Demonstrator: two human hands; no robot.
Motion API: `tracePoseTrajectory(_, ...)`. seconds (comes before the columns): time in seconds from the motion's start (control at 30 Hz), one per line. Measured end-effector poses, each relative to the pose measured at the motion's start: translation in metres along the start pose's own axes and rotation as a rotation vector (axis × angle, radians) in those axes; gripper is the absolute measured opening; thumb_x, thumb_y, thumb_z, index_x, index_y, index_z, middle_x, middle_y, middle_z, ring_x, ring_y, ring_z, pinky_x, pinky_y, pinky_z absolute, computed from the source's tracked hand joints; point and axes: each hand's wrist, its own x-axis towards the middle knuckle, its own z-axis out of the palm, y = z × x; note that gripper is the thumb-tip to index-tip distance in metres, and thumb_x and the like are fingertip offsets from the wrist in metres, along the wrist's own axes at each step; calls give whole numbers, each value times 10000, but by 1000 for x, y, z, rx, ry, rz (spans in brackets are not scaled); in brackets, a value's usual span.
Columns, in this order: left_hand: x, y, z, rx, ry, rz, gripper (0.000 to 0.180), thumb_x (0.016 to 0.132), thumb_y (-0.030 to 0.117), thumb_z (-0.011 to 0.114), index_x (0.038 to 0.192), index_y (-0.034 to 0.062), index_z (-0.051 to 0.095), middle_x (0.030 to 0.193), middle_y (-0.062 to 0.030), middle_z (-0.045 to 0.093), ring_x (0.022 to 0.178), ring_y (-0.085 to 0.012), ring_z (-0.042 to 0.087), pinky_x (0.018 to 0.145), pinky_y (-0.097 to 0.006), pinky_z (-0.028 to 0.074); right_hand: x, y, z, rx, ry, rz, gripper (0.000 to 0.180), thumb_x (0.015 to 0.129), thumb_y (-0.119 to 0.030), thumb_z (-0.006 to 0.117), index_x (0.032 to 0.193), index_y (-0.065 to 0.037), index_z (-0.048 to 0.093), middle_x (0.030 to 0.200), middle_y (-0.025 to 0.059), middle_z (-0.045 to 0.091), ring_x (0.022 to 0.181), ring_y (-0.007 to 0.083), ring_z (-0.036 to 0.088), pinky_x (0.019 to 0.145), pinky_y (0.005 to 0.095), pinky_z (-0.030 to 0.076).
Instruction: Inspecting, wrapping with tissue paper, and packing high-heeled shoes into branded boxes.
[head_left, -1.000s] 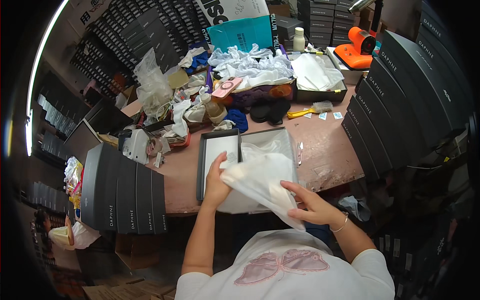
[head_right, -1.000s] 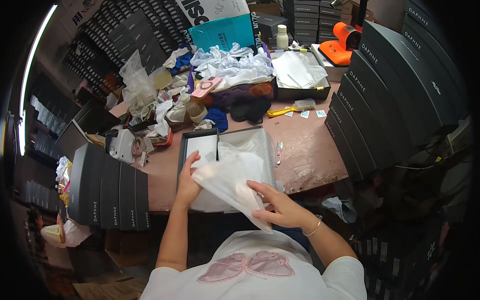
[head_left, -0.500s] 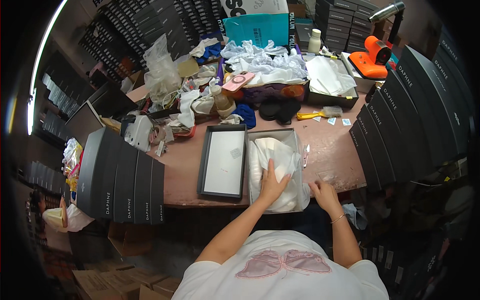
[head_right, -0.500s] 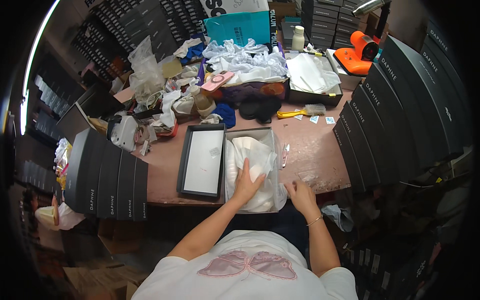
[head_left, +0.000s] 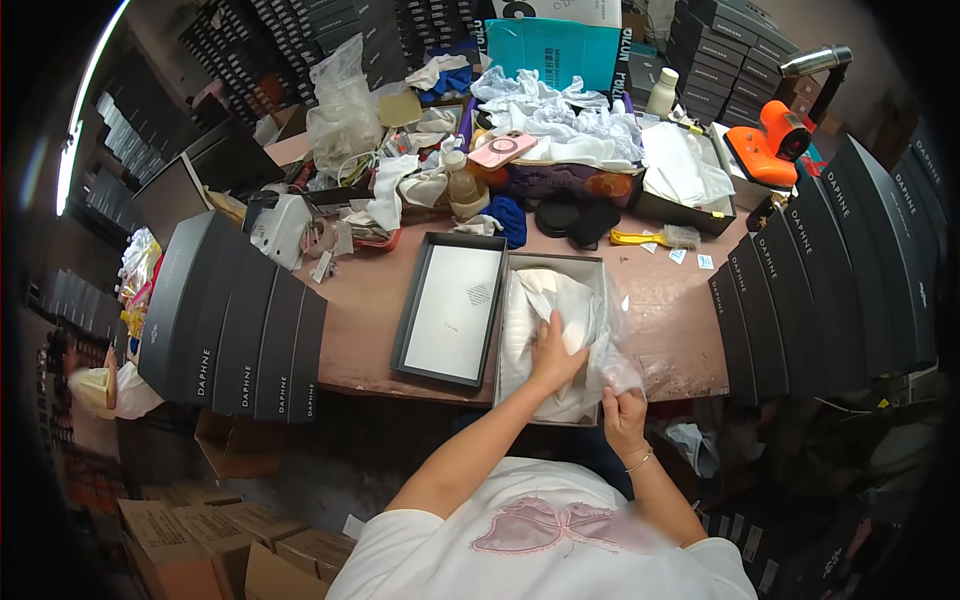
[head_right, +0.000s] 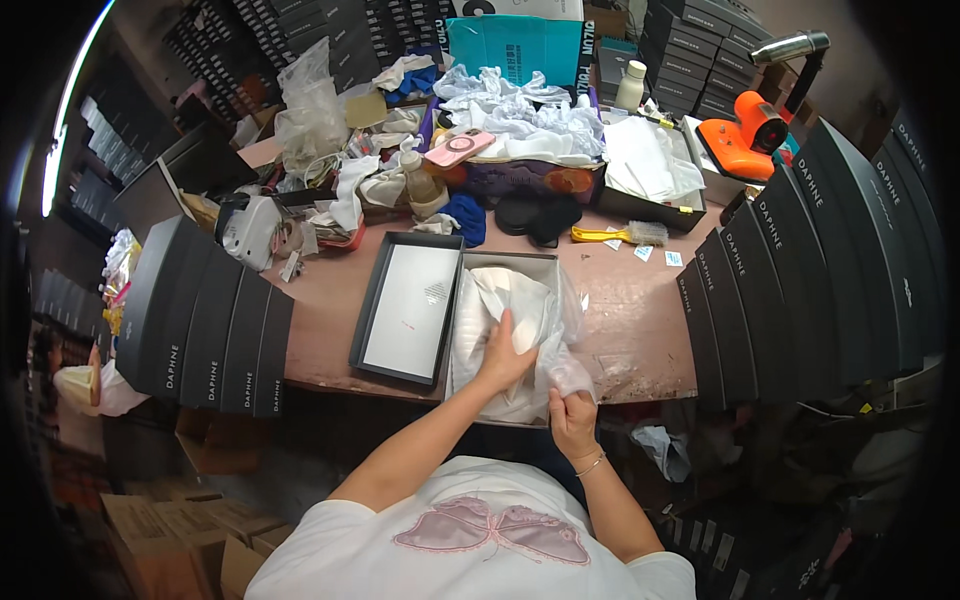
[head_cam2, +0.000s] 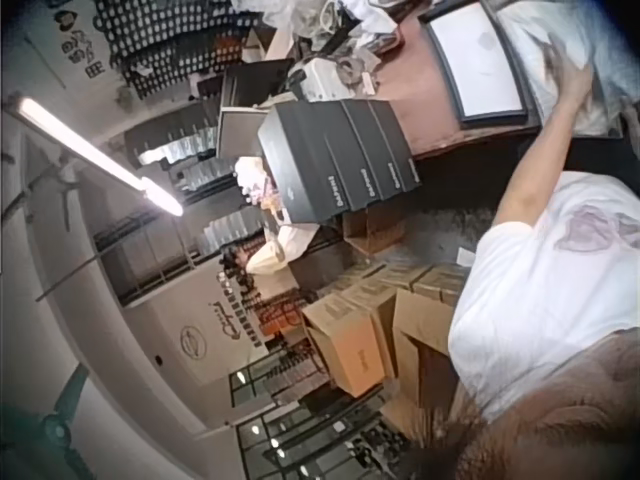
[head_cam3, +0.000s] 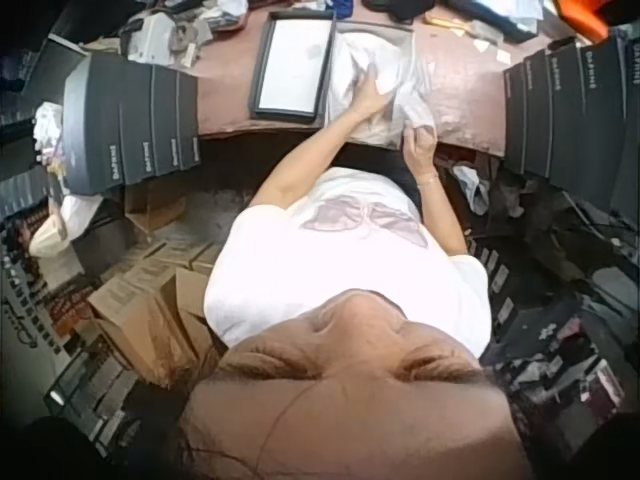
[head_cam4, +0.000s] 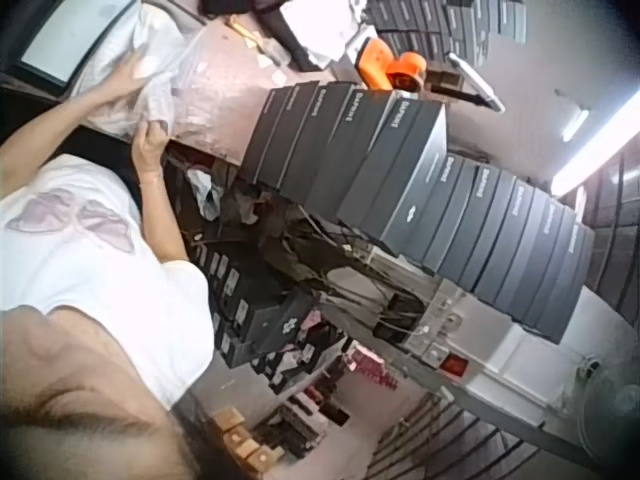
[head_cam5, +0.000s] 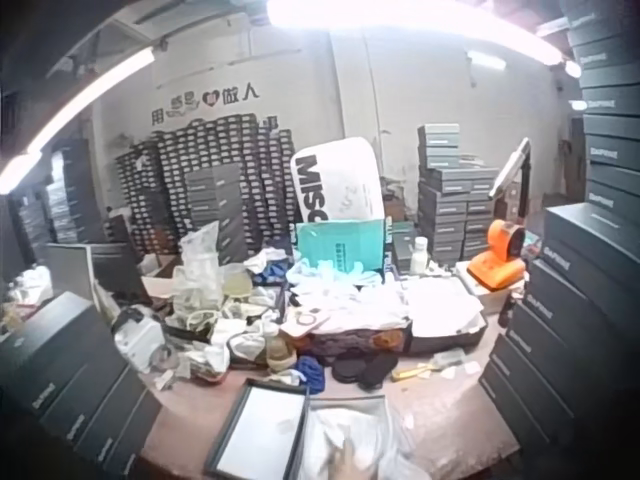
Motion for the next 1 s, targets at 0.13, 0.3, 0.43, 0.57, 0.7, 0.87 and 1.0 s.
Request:
tracePoseTrajectory(0.13,-10,-26,-4,154,30,187,811,845,407,633,1449,18,259,1358,-221,417,1245,-416,425,1056,-431,333,33,-35,-15,20,-139,-265,145,881,-102,592,959,11,641,1054,202,629,1013,355,595,895,400,457)
tracePoseTrajectory(0.3,-12,-61,-15,-151,1,485,533,925,171,520,1417,48,354,1404,-191,419,1284,-328,433,1052,-375,362,64,-21,-19,380,-169,-57,237,953,-192,511,980,6,638,1074,155,646,1095,302,579,999,405,405)
tracePoseTrajectory(0.43,-33,-29,-116,-31,439,318,373,888,126,587,1222,-24,517,1193,-190,553,1142,-331,523,974,-398,423,93,5,-29,245,40,244,367,935,-213,528,1227,10,528,1273,212,529,1274,342,438,1071,405,333)
tracePoseTrajectory(0.57,-39,-96,-146,273,83,-158,436,837,305,658,1103,-31,580,1043,-238,617,1020,-378,595,841,-444,476,127,-43,37,-59,-238,-42,729,909,-350,571,1467,-29,230,1487,246,278,1388,384,256,1128,438,231)
tracePoseTrajectory(0.7,-31,-76,-139,400,-134,-131,333,886,306,550,899,-20,620,930,-239,646,853,-418,631,774,-487,497,109,-31,98,-593,-700,-228,1016,754,-637,623,1463,-20,235,1460,263,311,1383,387,266,1100,581,189)
tracePoseTrajectory(0.87,-24,-104,-147,593,93,28,177,894,187,536,893,12,564,844,-218,619,795,-417,622,715,-499,497,100,-19,90,-707,-699,-278,1165,644,-765,612,1434,25,282,1454,260,326,1392,371,255,1115,587,126)
tracePoseTrajectory(1.0,-29,-101,-164,526,188,125,208,912,212,547,898,6,574,838,-206,627,786,-405,622,702,-483,499,106,-36,79,-733,-803,-229,1096,713,-732,585,1434,35,278,1473,262,292,1401,379,238,1118,585,131)
